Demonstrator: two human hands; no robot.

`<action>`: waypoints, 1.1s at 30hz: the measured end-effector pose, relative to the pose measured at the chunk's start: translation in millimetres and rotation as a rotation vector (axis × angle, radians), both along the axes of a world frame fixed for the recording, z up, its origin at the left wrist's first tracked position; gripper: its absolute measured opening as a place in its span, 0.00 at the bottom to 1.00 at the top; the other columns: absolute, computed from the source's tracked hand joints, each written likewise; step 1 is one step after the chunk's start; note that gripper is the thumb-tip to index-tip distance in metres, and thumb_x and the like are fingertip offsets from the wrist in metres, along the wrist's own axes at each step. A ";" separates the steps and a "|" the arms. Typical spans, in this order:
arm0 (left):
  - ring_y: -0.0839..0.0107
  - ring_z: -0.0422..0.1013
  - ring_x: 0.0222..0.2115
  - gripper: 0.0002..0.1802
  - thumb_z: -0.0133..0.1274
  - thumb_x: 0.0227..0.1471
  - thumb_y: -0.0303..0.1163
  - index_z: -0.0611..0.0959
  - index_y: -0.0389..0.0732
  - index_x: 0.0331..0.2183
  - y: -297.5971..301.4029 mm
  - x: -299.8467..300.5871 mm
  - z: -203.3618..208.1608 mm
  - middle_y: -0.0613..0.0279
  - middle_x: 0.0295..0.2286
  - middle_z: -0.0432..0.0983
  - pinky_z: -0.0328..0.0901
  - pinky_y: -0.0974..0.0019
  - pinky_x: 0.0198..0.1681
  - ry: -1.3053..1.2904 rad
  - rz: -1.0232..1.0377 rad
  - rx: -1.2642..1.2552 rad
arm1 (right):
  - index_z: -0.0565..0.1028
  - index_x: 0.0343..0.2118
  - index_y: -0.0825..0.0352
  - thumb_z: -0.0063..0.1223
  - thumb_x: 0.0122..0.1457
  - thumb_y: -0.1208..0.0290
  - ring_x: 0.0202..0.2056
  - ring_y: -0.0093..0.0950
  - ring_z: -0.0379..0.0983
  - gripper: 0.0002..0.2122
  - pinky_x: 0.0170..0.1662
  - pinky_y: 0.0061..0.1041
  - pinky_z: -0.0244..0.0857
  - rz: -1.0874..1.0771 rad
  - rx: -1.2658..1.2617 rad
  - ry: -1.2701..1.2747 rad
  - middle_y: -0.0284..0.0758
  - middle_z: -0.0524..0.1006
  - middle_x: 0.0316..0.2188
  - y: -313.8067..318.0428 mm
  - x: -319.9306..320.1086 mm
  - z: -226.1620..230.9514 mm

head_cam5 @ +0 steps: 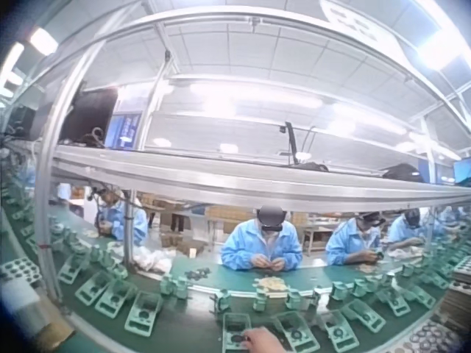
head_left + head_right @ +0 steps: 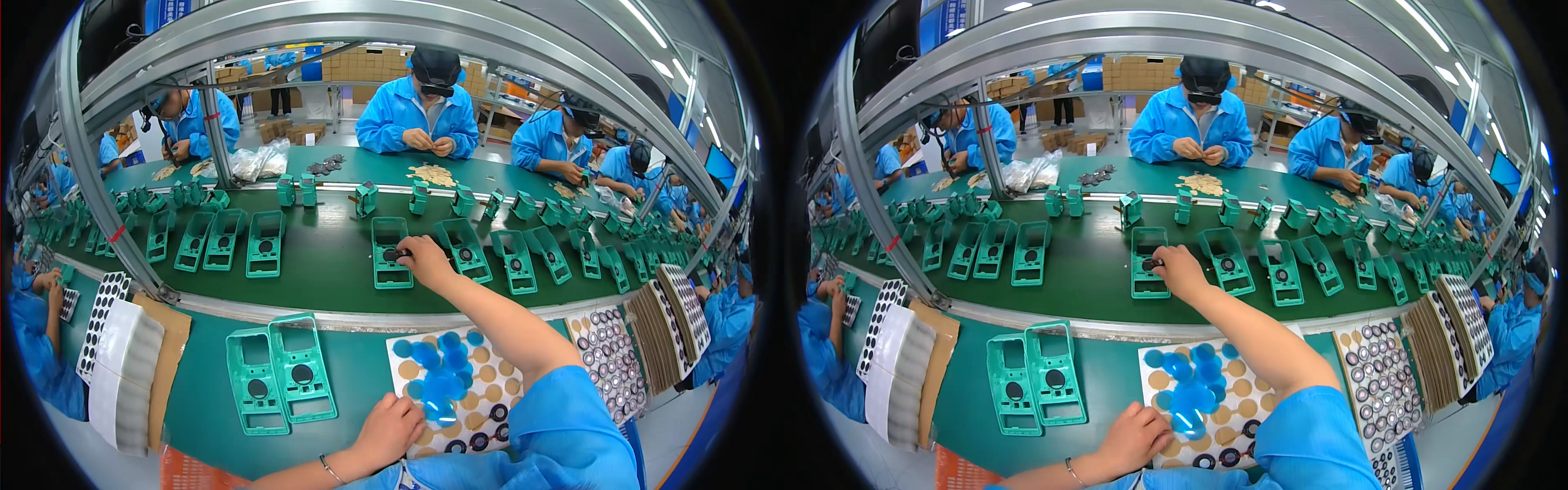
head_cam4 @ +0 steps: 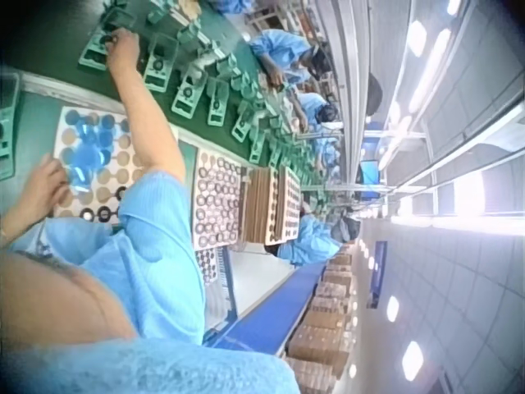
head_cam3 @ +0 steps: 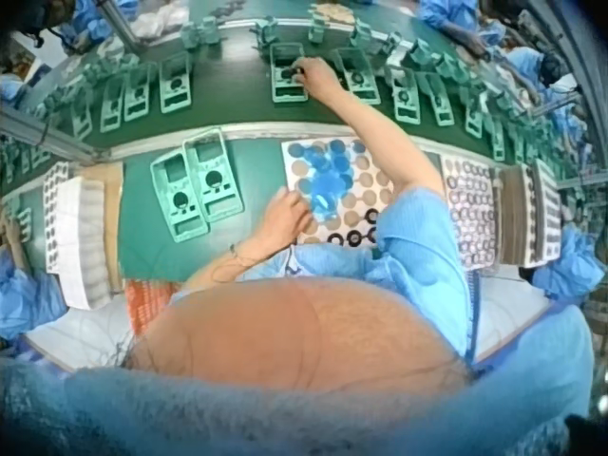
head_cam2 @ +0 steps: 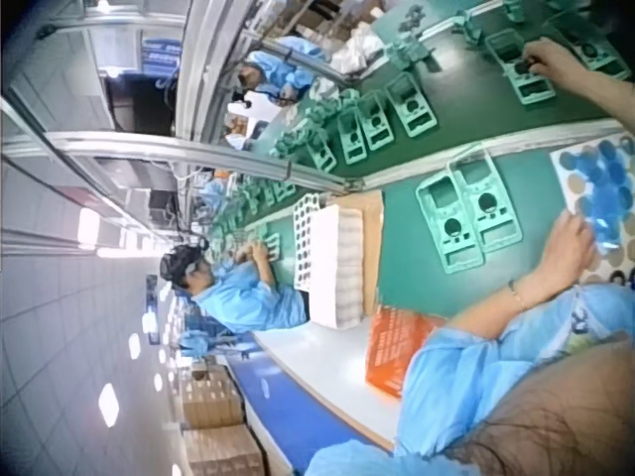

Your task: The person assembles electronic components by placing small black rings or blue gaskets onto a substrate and inserting them into green plastic housings on an assembly line by hand.

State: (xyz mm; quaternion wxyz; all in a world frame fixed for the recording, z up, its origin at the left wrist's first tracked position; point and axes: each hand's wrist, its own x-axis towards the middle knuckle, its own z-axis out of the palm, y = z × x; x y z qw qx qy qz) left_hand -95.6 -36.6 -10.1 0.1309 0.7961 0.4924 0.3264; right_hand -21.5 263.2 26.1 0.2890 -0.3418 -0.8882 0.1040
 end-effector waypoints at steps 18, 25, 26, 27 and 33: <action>0.58 0.63 0.32 0.07 0.55 0.39 0.29 0.77 0.42 0.27 2.6 6.0 -17.6 0.58 0.27 0.65 0.63 0.63 0.35 -0.072 0.071 0.032 | 0.75 0.31 0.60 0.56 0.47 0.70 0.37 0.35 0.66 0.07 0.42 0.31 0.64 0.084 0.267 -0.027 0.30 0.75 0.33 36.0 -5.6 -40.2; 0.58 0.63 0.32 0.06 0.55 0.39 0.29 0.77 0.42 0.26 2.3 6.1 -19.5 0.59 0.27 0.66 0.63 0.63 0.35 -0.076 0.079 0.018 | 0.75 0.33 0.60 0.57 0.46 0.70 0.38 0.33 0.66 0.09 0.43 0.31 0.61 0.102 0.408 -0.030 0.30 0.75 0.34 36.5 -3.3 -42.9; 0.59 0.62 0.32 0.06 0.55 0.39 0.29 0.77 0.42 0.26 2.4 5.9 -19.6 0.59 0.27 0.66 0.63 0.63 0.36 -0.060 0.073 0.012 | 0.75 0.33 0.60 0.57 0.46 0.70 0.38 0.33 0.66 0.09 0.43 0.31 0.60 0.102 0.429 -0.016 0.30 0.75 0.35 36.4 -3.4 -42.4; 0.59 0.62 0.33 0.06 0.54 0.40 0.29 0.77 0.42 0.26 2.4 5.7 -19.8 0.59 0.27 0.66 0.62 0.64 0.36 -0.044 0.066 0.007 | 0.75 0.33 0.60 0.57 0.46 0.70 0.38 0.32 0.66 0.09 0.43 0.31 0.60 0.101 0.449 -0.003 0.30 0.75 0.36 36.4 -3.1 -42.8; 0.59 0.62 0.32 0.07 0.54 0.40 0.30 0.77 0.43 0.27 2.9 5.2 -19.9 0.59 0.27 0.65 0.61 0.64 0.37 -0.066 0.067 0.001 | 0.76 0.32 0.60 0.56 0.47 0.70 0.38 0.32 0.66 0.08 0.43 0.30 0.61 0.113 0.372 -0.063 0.30 0.75 0.36 39.7 2.7 -47.5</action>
